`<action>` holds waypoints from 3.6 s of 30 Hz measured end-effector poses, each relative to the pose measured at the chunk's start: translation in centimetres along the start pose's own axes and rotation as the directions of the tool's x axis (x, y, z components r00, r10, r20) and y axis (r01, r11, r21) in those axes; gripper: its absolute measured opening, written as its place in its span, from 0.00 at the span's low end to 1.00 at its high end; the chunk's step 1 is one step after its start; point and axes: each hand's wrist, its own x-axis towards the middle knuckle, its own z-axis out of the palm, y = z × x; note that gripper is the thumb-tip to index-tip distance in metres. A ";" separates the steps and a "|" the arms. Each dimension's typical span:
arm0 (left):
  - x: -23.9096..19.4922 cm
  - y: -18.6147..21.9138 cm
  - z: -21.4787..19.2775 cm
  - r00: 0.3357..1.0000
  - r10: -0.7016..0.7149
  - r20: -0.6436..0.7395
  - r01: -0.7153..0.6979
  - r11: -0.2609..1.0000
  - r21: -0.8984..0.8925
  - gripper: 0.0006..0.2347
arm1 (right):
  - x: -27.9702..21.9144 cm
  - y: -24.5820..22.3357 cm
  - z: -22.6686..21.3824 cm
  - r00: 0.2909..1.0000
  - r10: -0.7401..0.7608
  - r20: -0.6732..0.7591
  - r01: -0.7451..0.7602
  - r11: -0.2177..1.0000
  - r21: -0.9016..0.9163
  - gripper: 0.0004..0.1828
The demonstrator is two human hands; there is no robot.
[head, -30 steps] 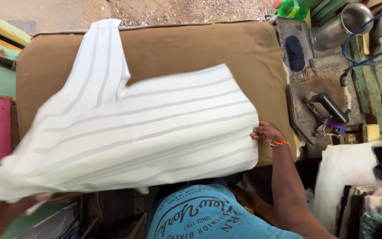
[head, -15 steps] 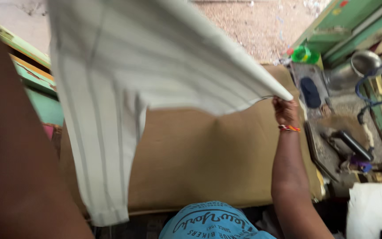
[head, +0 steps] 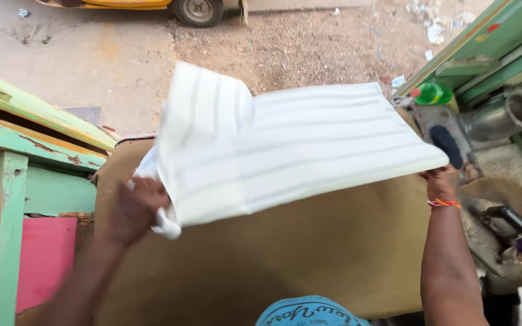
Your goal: The person irons a white striped shirt on a padded ironing board. They smooth the fabric with their hands, use a black sponge to rub the surface, and then press the shirt with a hot iron. The person flips the shirt over to iron the other side and finishes by placing the iron down.
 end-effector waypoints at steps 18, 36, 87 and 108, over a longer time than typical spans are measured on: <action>-15.0 -4.6 15.4 0.765 -0.581 -0.276 0.629 0.587 0.509 0.12 | -4.4 5.7 -1.7 0.946 0.208 0.250 0.149 0.406 -0.902 0.17; 31.7 -7.2 46.6 0.415 -0.687 0.596 0.287 0.721 0.630 0.11 | -1.8 6.8 -5.3 0.865 0.360 0.349 0.170 0.444 -0.880 0.27; -28.6 22.1 23.1 -0.222 -0.728 0.649 0.773 -0.537 -0.338 0.14 | -30.4 13.6 -6.5 0.659 0.071 0.749 0.752 -0.026 -0.659 0.38; -8.3 53.6 30.9 0.914 -0.067 0.400 0.167 0.961 -0.219 0.34 | -26.5 13.2 -13.8 0.700 0.176 0.692 0.714 -0.149 -0.684 0.45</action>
